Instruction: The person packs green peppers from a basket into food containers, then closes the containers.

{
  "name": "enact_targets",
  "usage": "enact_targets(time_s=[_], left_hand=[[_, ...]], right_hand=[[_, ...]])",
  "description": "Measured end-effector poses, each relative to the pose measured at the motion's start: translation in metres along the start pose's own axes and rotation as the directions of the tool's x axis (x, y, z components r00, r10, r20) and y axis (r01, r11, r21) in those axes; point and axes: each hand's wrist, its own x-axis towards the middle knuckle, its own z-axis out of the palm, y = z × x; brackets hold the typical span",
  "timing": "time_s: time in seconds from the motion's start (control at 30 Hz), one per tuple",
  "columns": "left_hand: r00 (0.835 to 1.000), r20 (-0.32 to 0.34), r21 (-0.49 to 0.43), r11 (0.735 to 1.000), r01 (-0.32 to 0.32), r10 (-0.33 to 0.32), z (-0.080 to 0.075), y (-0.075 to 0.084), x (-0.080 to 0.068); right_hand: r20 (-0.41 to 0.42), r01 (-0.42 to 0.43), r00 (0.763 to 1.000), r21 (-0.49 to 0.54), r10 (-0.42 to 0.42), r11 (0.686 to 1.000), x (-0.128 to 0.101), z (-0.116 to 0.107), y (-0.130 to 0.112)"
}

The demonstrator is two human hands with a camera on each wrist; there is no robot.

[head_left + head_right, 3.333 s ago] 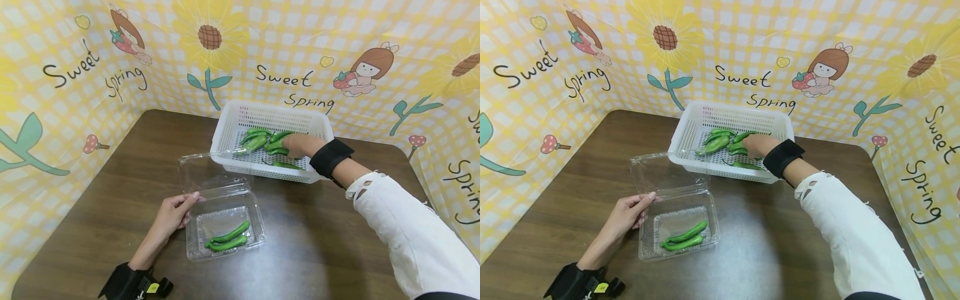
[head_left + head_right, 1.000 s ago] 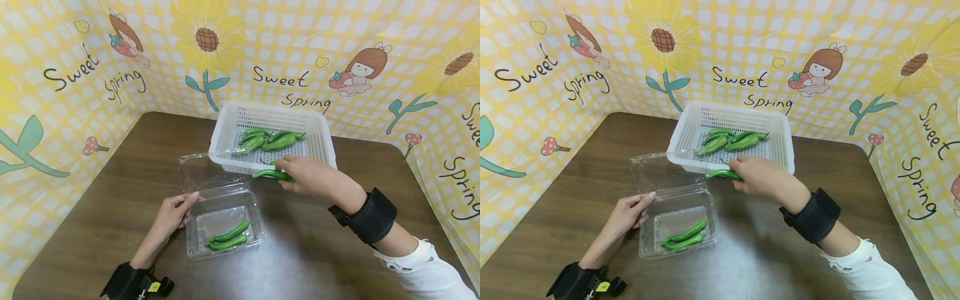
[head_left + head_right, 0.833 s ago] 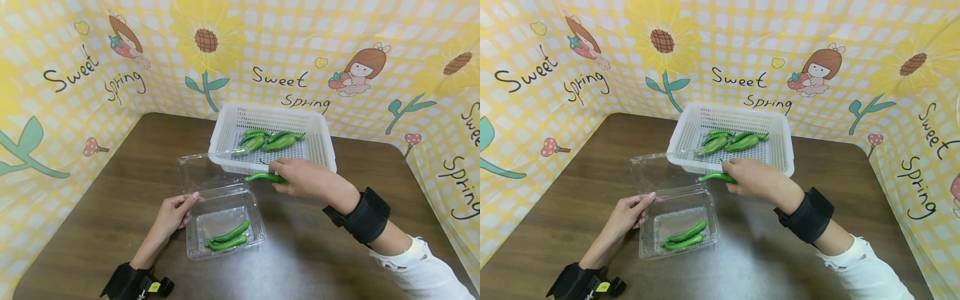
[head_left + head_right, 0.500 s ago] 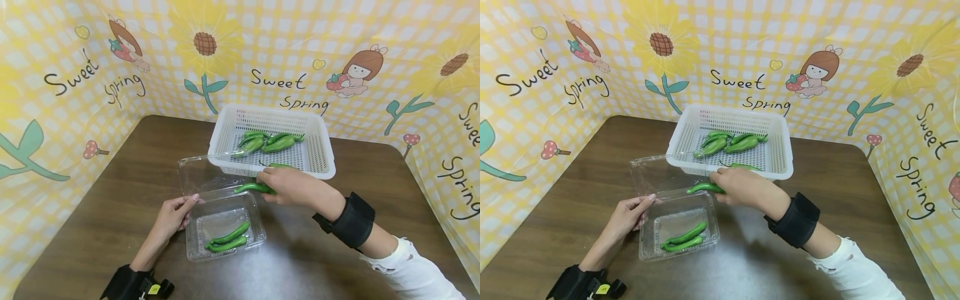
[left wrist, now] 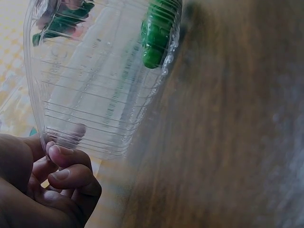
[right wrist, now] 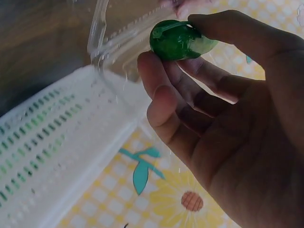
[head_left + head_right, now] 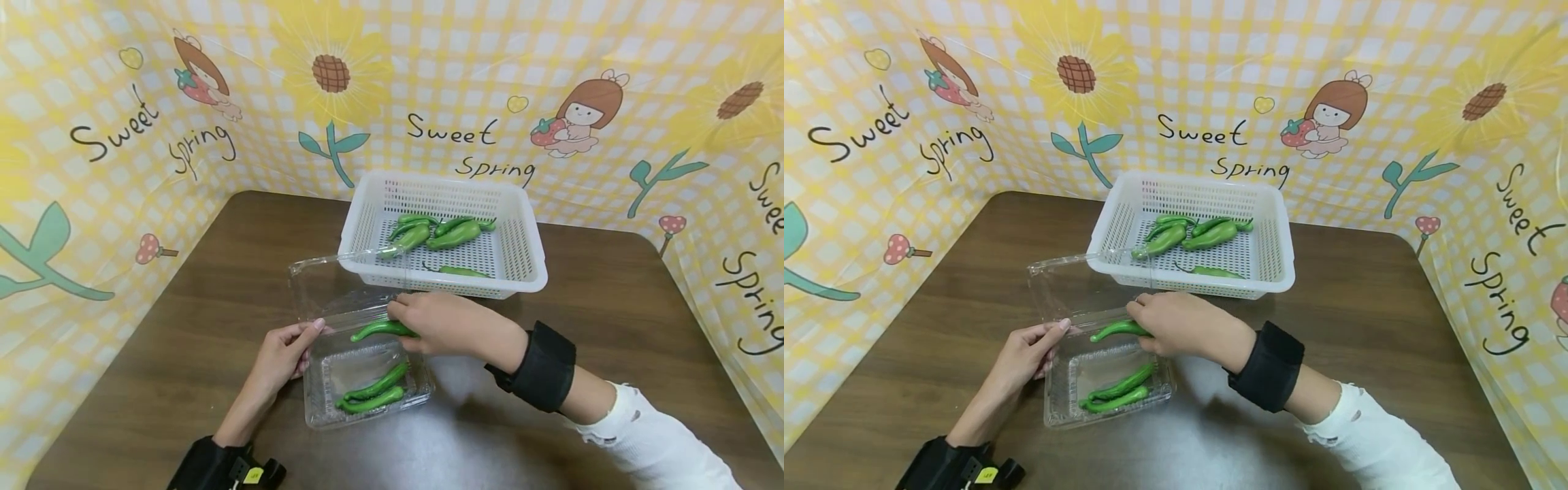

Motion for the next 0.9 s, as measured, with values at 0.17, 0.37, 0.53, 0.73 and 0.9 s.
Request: enact_targets(time_s=[0.17, 0.37, 0.53, 0.73, 0.9], left_hand=[[1.000, -0.002, 0.001, 1.000, -0.007, 0.007, 0.000, -0.002, 0.000], [1.000, 0.003, 0.005, 1.000, -0.017, 0.017, -0.001, -0.002, -0.001], [1.000, 0.002, 0.002, 1.000, -0.018, 0.018, -0.001, -0.001, 0.000], [1.000, 0.007, -0.004, 1.000, -0.020, 0.020, -0.001, -0.001, 0.000], [1.000, 0.003, -0.004, 1.000, -0.017, 0.017, -0.001, -0.002, 0.001]], right_hand=[[0.069, 0.039, 0.997, -0.038, -0.037, 0.998, 0.010, 0.011, -0.010], [0.112, 0.064, 0.992, -0.101, -0.053, 0.993, 0.018, 0.025, -0.016], [0.125, 0.067, 0.991, -0.100, -0.054, 0.993, 0.022, 0.034, -0.018], [0.155, 0.072, 0.986, -0.100, -0.056, 0.992, 0.028, 0.045, -0.021], [0.154, 0.091, 0.986, -0.151, -0.067, 0.984, 0.030, 0.050, -0.024]])
